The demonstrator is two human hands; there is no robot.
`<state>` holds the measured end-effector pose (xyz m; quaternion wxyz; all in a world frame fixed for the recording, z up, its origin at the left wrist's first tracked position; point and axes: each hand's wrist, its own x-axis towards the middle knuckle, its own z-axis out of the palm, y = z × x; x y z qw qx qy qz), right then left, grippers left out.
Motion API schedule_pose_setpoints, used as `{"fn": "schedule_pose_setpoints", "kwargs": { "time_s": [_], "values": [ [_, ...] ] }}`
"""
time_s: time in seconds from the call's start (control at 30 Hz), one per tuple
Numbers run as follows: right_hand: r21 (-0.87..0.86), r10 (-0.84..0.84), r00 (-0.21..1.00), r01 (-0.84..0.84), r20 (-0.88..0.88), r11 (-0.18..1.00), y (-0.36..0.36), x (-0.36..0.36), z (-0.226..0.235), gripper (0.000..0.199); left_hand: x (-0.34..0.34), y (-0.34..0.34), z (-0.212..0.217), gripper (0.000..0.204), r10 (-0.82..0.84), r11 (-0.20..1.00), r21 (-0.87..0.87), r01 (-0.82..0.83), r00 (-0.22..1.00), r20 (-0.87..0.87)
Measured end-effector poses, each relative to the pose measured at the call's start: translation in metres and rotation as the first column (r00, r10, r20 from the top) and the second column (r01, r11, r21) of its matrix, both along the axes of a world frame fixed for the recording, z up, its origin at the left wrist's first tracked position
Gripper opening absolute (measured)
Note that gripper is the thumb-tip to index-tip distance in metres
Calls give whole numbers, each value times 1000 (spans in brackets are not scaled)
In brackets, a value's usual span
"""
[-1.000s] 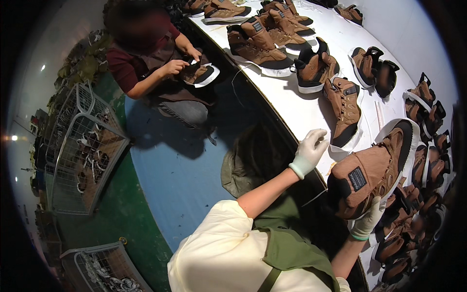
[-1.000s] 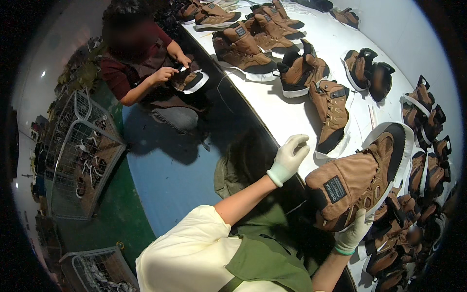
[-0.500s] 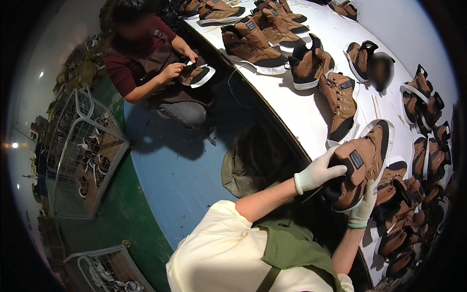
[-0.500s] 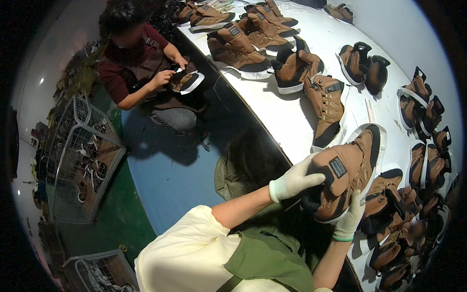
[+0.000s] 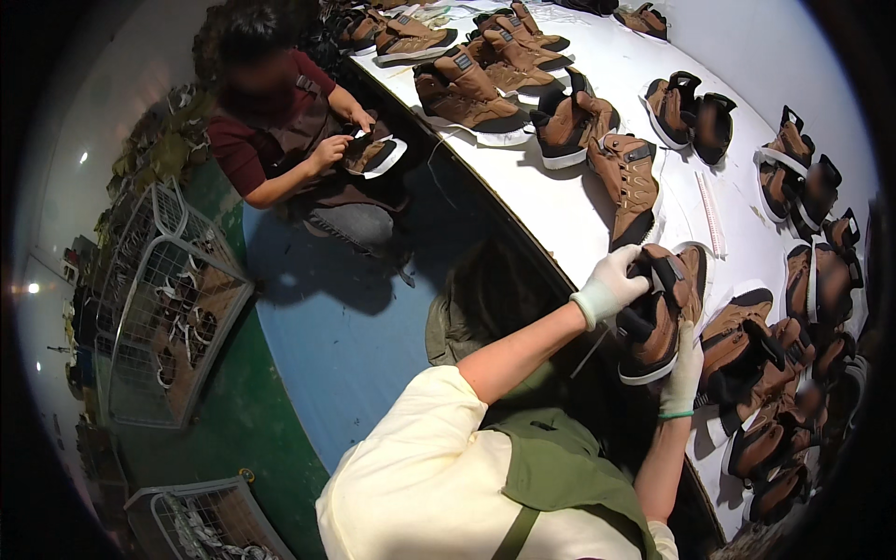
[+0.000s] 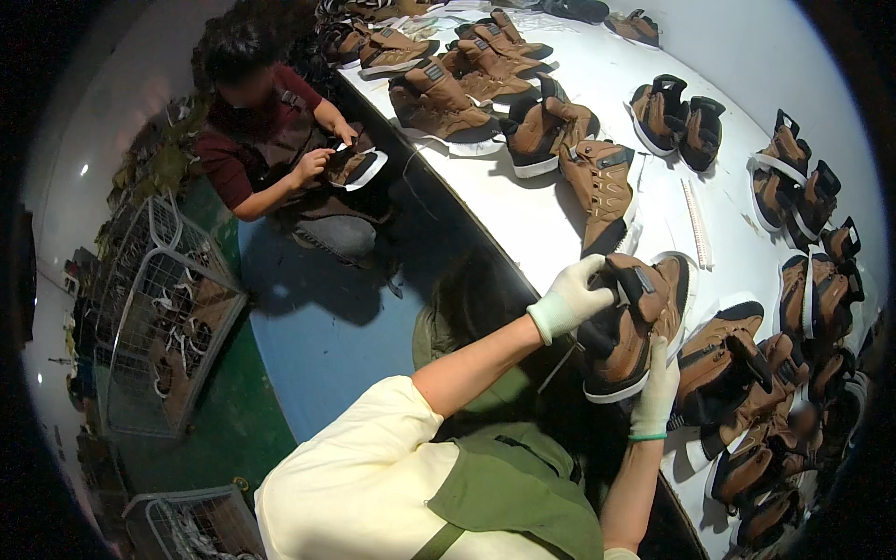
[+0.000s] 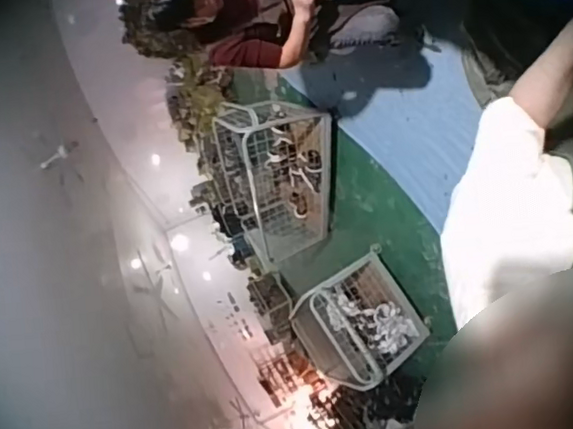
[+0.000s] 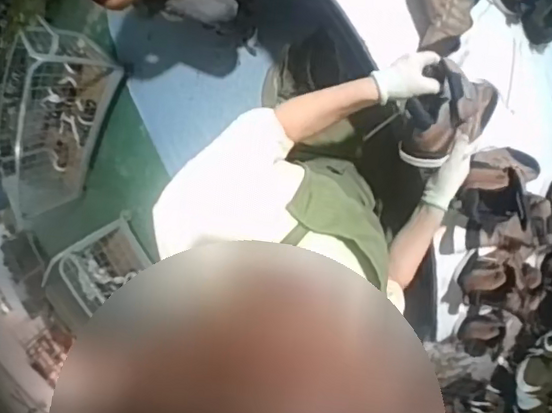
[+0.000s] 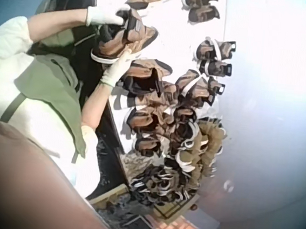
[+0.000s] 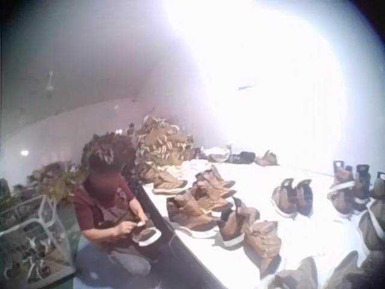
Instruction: The person assembles brown hiking boots at a workbench, inserting insoles, threading laces through eyelets, and attaching white straps. They handle each boot one at a time, turning them over to adjust components and place finished units on the table.
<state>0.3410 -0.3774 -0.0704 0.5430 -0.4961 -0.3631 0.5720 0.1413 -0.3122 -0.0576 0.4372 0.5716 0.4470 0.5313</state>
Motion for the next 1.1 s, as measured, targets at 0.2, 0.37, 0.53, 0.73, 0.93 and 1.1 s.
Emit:
{"fn": "schedule_pose_setpoints", "kwargs": {
  "time_s": [0.2,0.37,0.53,0.73,0.93,1.1],
  "values": [
    [-168,-15,981,47,192,985,1,0,-1,41,-4,19,2,33,165,979,139,-149,980,-115],
    [-60,-68,965,85,252,995,-35,-6,3,27,-2,39,7,31,280,919,365,-151,902,-330],
    [-65,-7,968,24,250,998,-77,7,33,22,-4,57,19,28,231,942,330,-55,820,-524],
    [47,-181,959,175,218,983,-110,42,48,22,-13,58,35,37,45,994,105,19,813,-580],
    [114,-419,897,406,140,907,-113,65,43,20,-18,41,32,33,315,832,486,-266,949,-19],
    [203,-422,898,393,123,897,-103,77,47,21,41,-9,79,24,75,756,640,138,953,-294]
  ]
}}
